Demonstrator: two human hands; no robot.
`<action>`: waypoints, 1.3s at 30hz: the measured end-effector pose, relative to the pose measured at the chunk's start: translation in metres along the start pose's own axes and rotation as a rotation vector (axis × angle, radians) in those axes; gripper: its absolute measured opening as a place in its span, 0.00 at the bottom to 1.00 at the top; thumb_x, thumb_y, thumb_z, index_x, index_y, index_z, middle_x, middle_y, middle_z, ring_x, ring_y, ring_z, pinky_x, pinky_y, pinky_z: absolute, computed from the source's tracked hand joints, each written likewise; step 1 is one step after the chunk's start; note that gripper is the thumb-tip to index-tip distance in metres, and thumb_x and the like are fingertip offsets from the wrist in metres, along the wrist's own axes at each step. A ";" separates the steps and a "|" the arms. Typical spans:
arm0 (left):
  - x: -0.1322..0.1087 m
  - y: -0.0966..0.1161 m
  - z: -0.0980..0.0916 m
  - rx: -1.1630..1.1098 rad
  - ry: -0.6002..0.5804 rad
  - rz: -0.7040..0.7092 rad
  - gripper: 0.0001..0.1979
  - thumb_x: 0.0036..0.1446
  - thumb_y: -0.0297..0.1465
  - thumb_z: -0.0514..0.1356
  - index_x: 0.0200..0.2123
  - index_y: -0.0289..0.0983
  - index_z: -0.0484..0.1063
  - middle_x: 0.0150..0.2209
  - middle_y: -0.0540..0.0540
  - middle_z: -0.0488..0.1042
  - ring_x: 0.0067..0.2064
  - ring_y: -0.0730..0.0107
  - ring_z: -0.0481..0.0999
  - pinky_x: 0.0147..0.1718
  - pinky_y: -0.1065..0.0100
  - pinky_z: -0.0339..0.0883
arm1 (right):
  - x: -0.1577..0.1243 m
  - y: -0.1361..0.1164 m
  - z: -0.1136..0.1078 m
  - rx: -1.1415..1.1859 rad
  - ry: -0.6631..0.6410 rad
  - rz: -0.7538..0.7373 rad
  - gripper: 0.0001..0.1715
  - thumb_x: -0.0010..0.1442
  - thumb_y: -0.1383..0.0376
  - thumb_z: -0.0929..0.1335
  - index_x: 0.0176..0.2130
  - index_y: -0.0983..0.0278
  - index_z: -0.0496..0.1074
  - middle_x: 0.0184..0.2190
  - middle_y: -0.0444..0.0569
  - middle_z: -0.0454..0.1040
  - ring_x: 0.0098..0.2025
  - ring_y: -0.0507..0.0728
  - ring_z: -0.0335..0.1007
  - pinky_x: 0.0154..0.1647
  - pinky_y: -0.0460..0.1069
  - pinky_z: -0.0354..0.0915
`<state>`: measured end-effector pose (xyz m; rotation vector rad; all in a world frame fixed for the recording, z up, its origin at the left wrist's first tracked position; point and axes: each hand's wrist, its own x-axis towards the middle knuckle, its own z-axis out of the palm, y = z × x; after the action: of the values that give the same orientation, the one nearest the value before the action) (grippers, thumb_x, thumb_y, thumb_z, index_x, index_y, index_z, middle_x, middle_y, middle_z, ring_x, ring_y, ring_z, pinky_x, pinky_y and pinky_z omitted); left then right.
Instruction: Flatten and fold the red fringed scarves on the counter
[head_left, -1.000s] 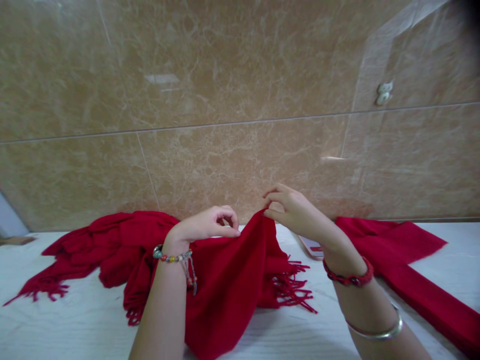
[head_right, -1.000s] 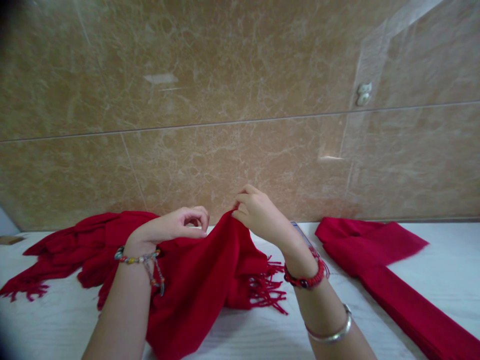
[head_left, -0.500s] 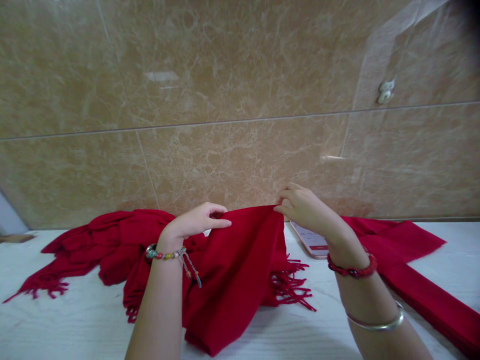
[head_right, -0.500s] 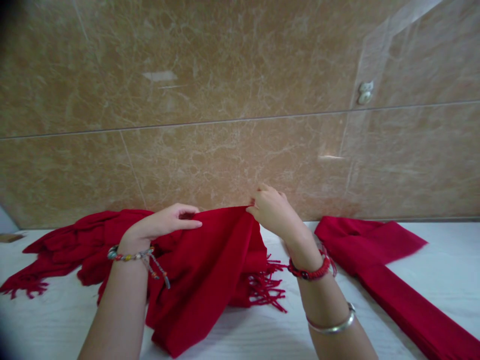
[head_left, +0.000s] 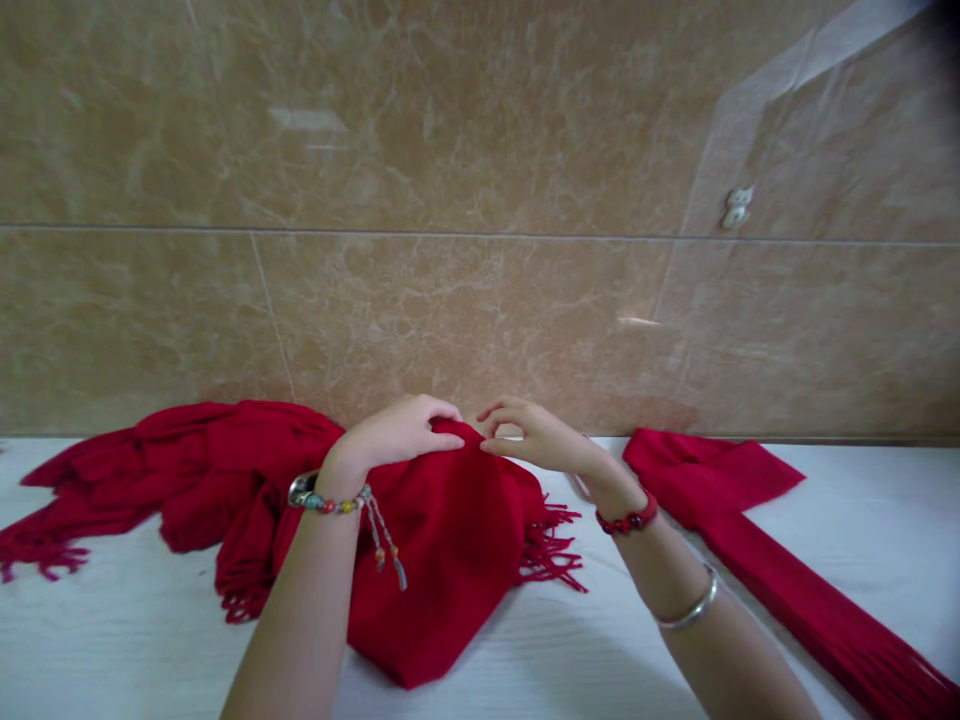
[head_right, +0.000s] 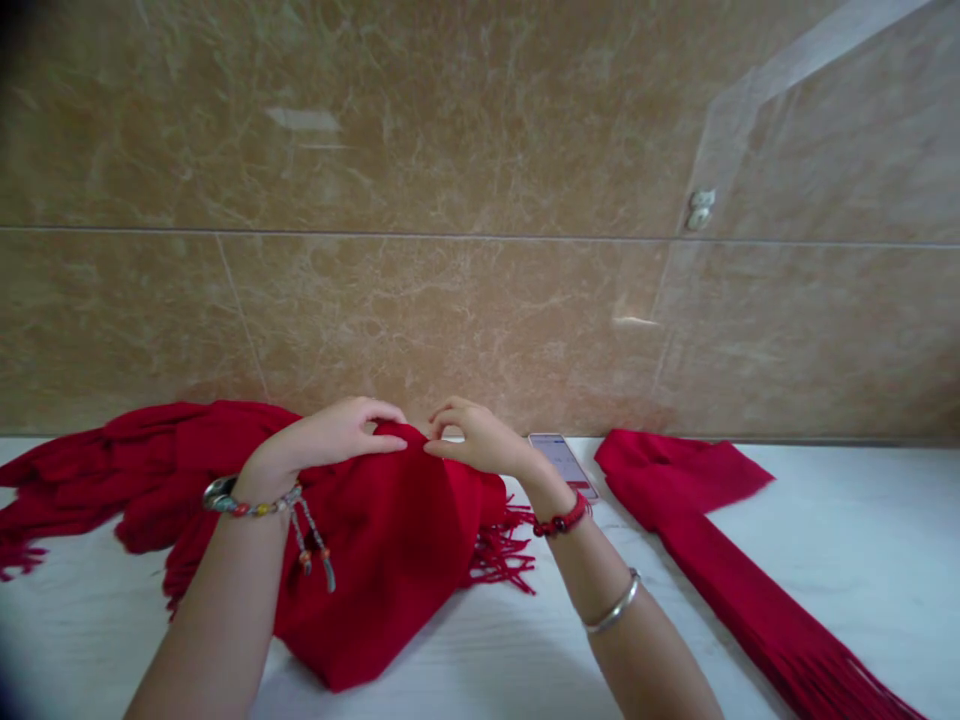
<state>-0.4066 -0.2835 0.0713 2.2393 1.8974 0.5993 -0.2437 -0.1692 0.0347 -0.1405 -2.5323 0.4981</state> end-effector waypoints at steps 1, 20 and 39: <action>0.004 -0.004 0.006 -0.036 -0.040 0.015 0.14 0.52 0.38 0.55 0.34 0.34 0.74 0.33 0.49 0.75 0.34 0.68 0.71 0.34 0.72 0.59 | -0.008 0.004 0.000 0.005 0.002 0.015 0.03 0.53 0.68 0.67 0.28 0.65 0.70 0.38 0.50 0.71 0.42 0.54 0.67 0.46 0.52 0.62; -0.044 -0.019 0.115 0.161 0.405 0.209 0.04 0.57 0.28 0.56 0.32 0.35 0.71 0.32 0.48 0.72 0.37 0.69 0.69 0.41 0.64 0.60 | -0.098 0.024 0.051 0.013 0.283 -0.010 0.03 0.56 0.68 0.65 0.29 0.63 0.67 0.42 0.53 0.66 0.48 0.58 0.64 0.48 0.56 0.63; -0.045 0.002 0.125 0.293 0.461 0.304 0.10 0.61 0.27 0.49 0.35 0.34 0.70 0.33 0.47 0.70 0.35 0.72 0.67 0.42 0.66 0.60 | -0.104 0.006 0.050 -0.099 0.305 0.002 0.06 0.56 0.70 0.62 0.31 0.61 0.68 0.41 0.52 0.67 0.50 0.61 0.61 0.48 0.60 0.62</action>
<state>-0.3621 -0.3101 -0.0509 2.8069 1.9530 1.0174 -0.1830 -0.2007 -0.0580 -0.2367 -2.2582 0.3236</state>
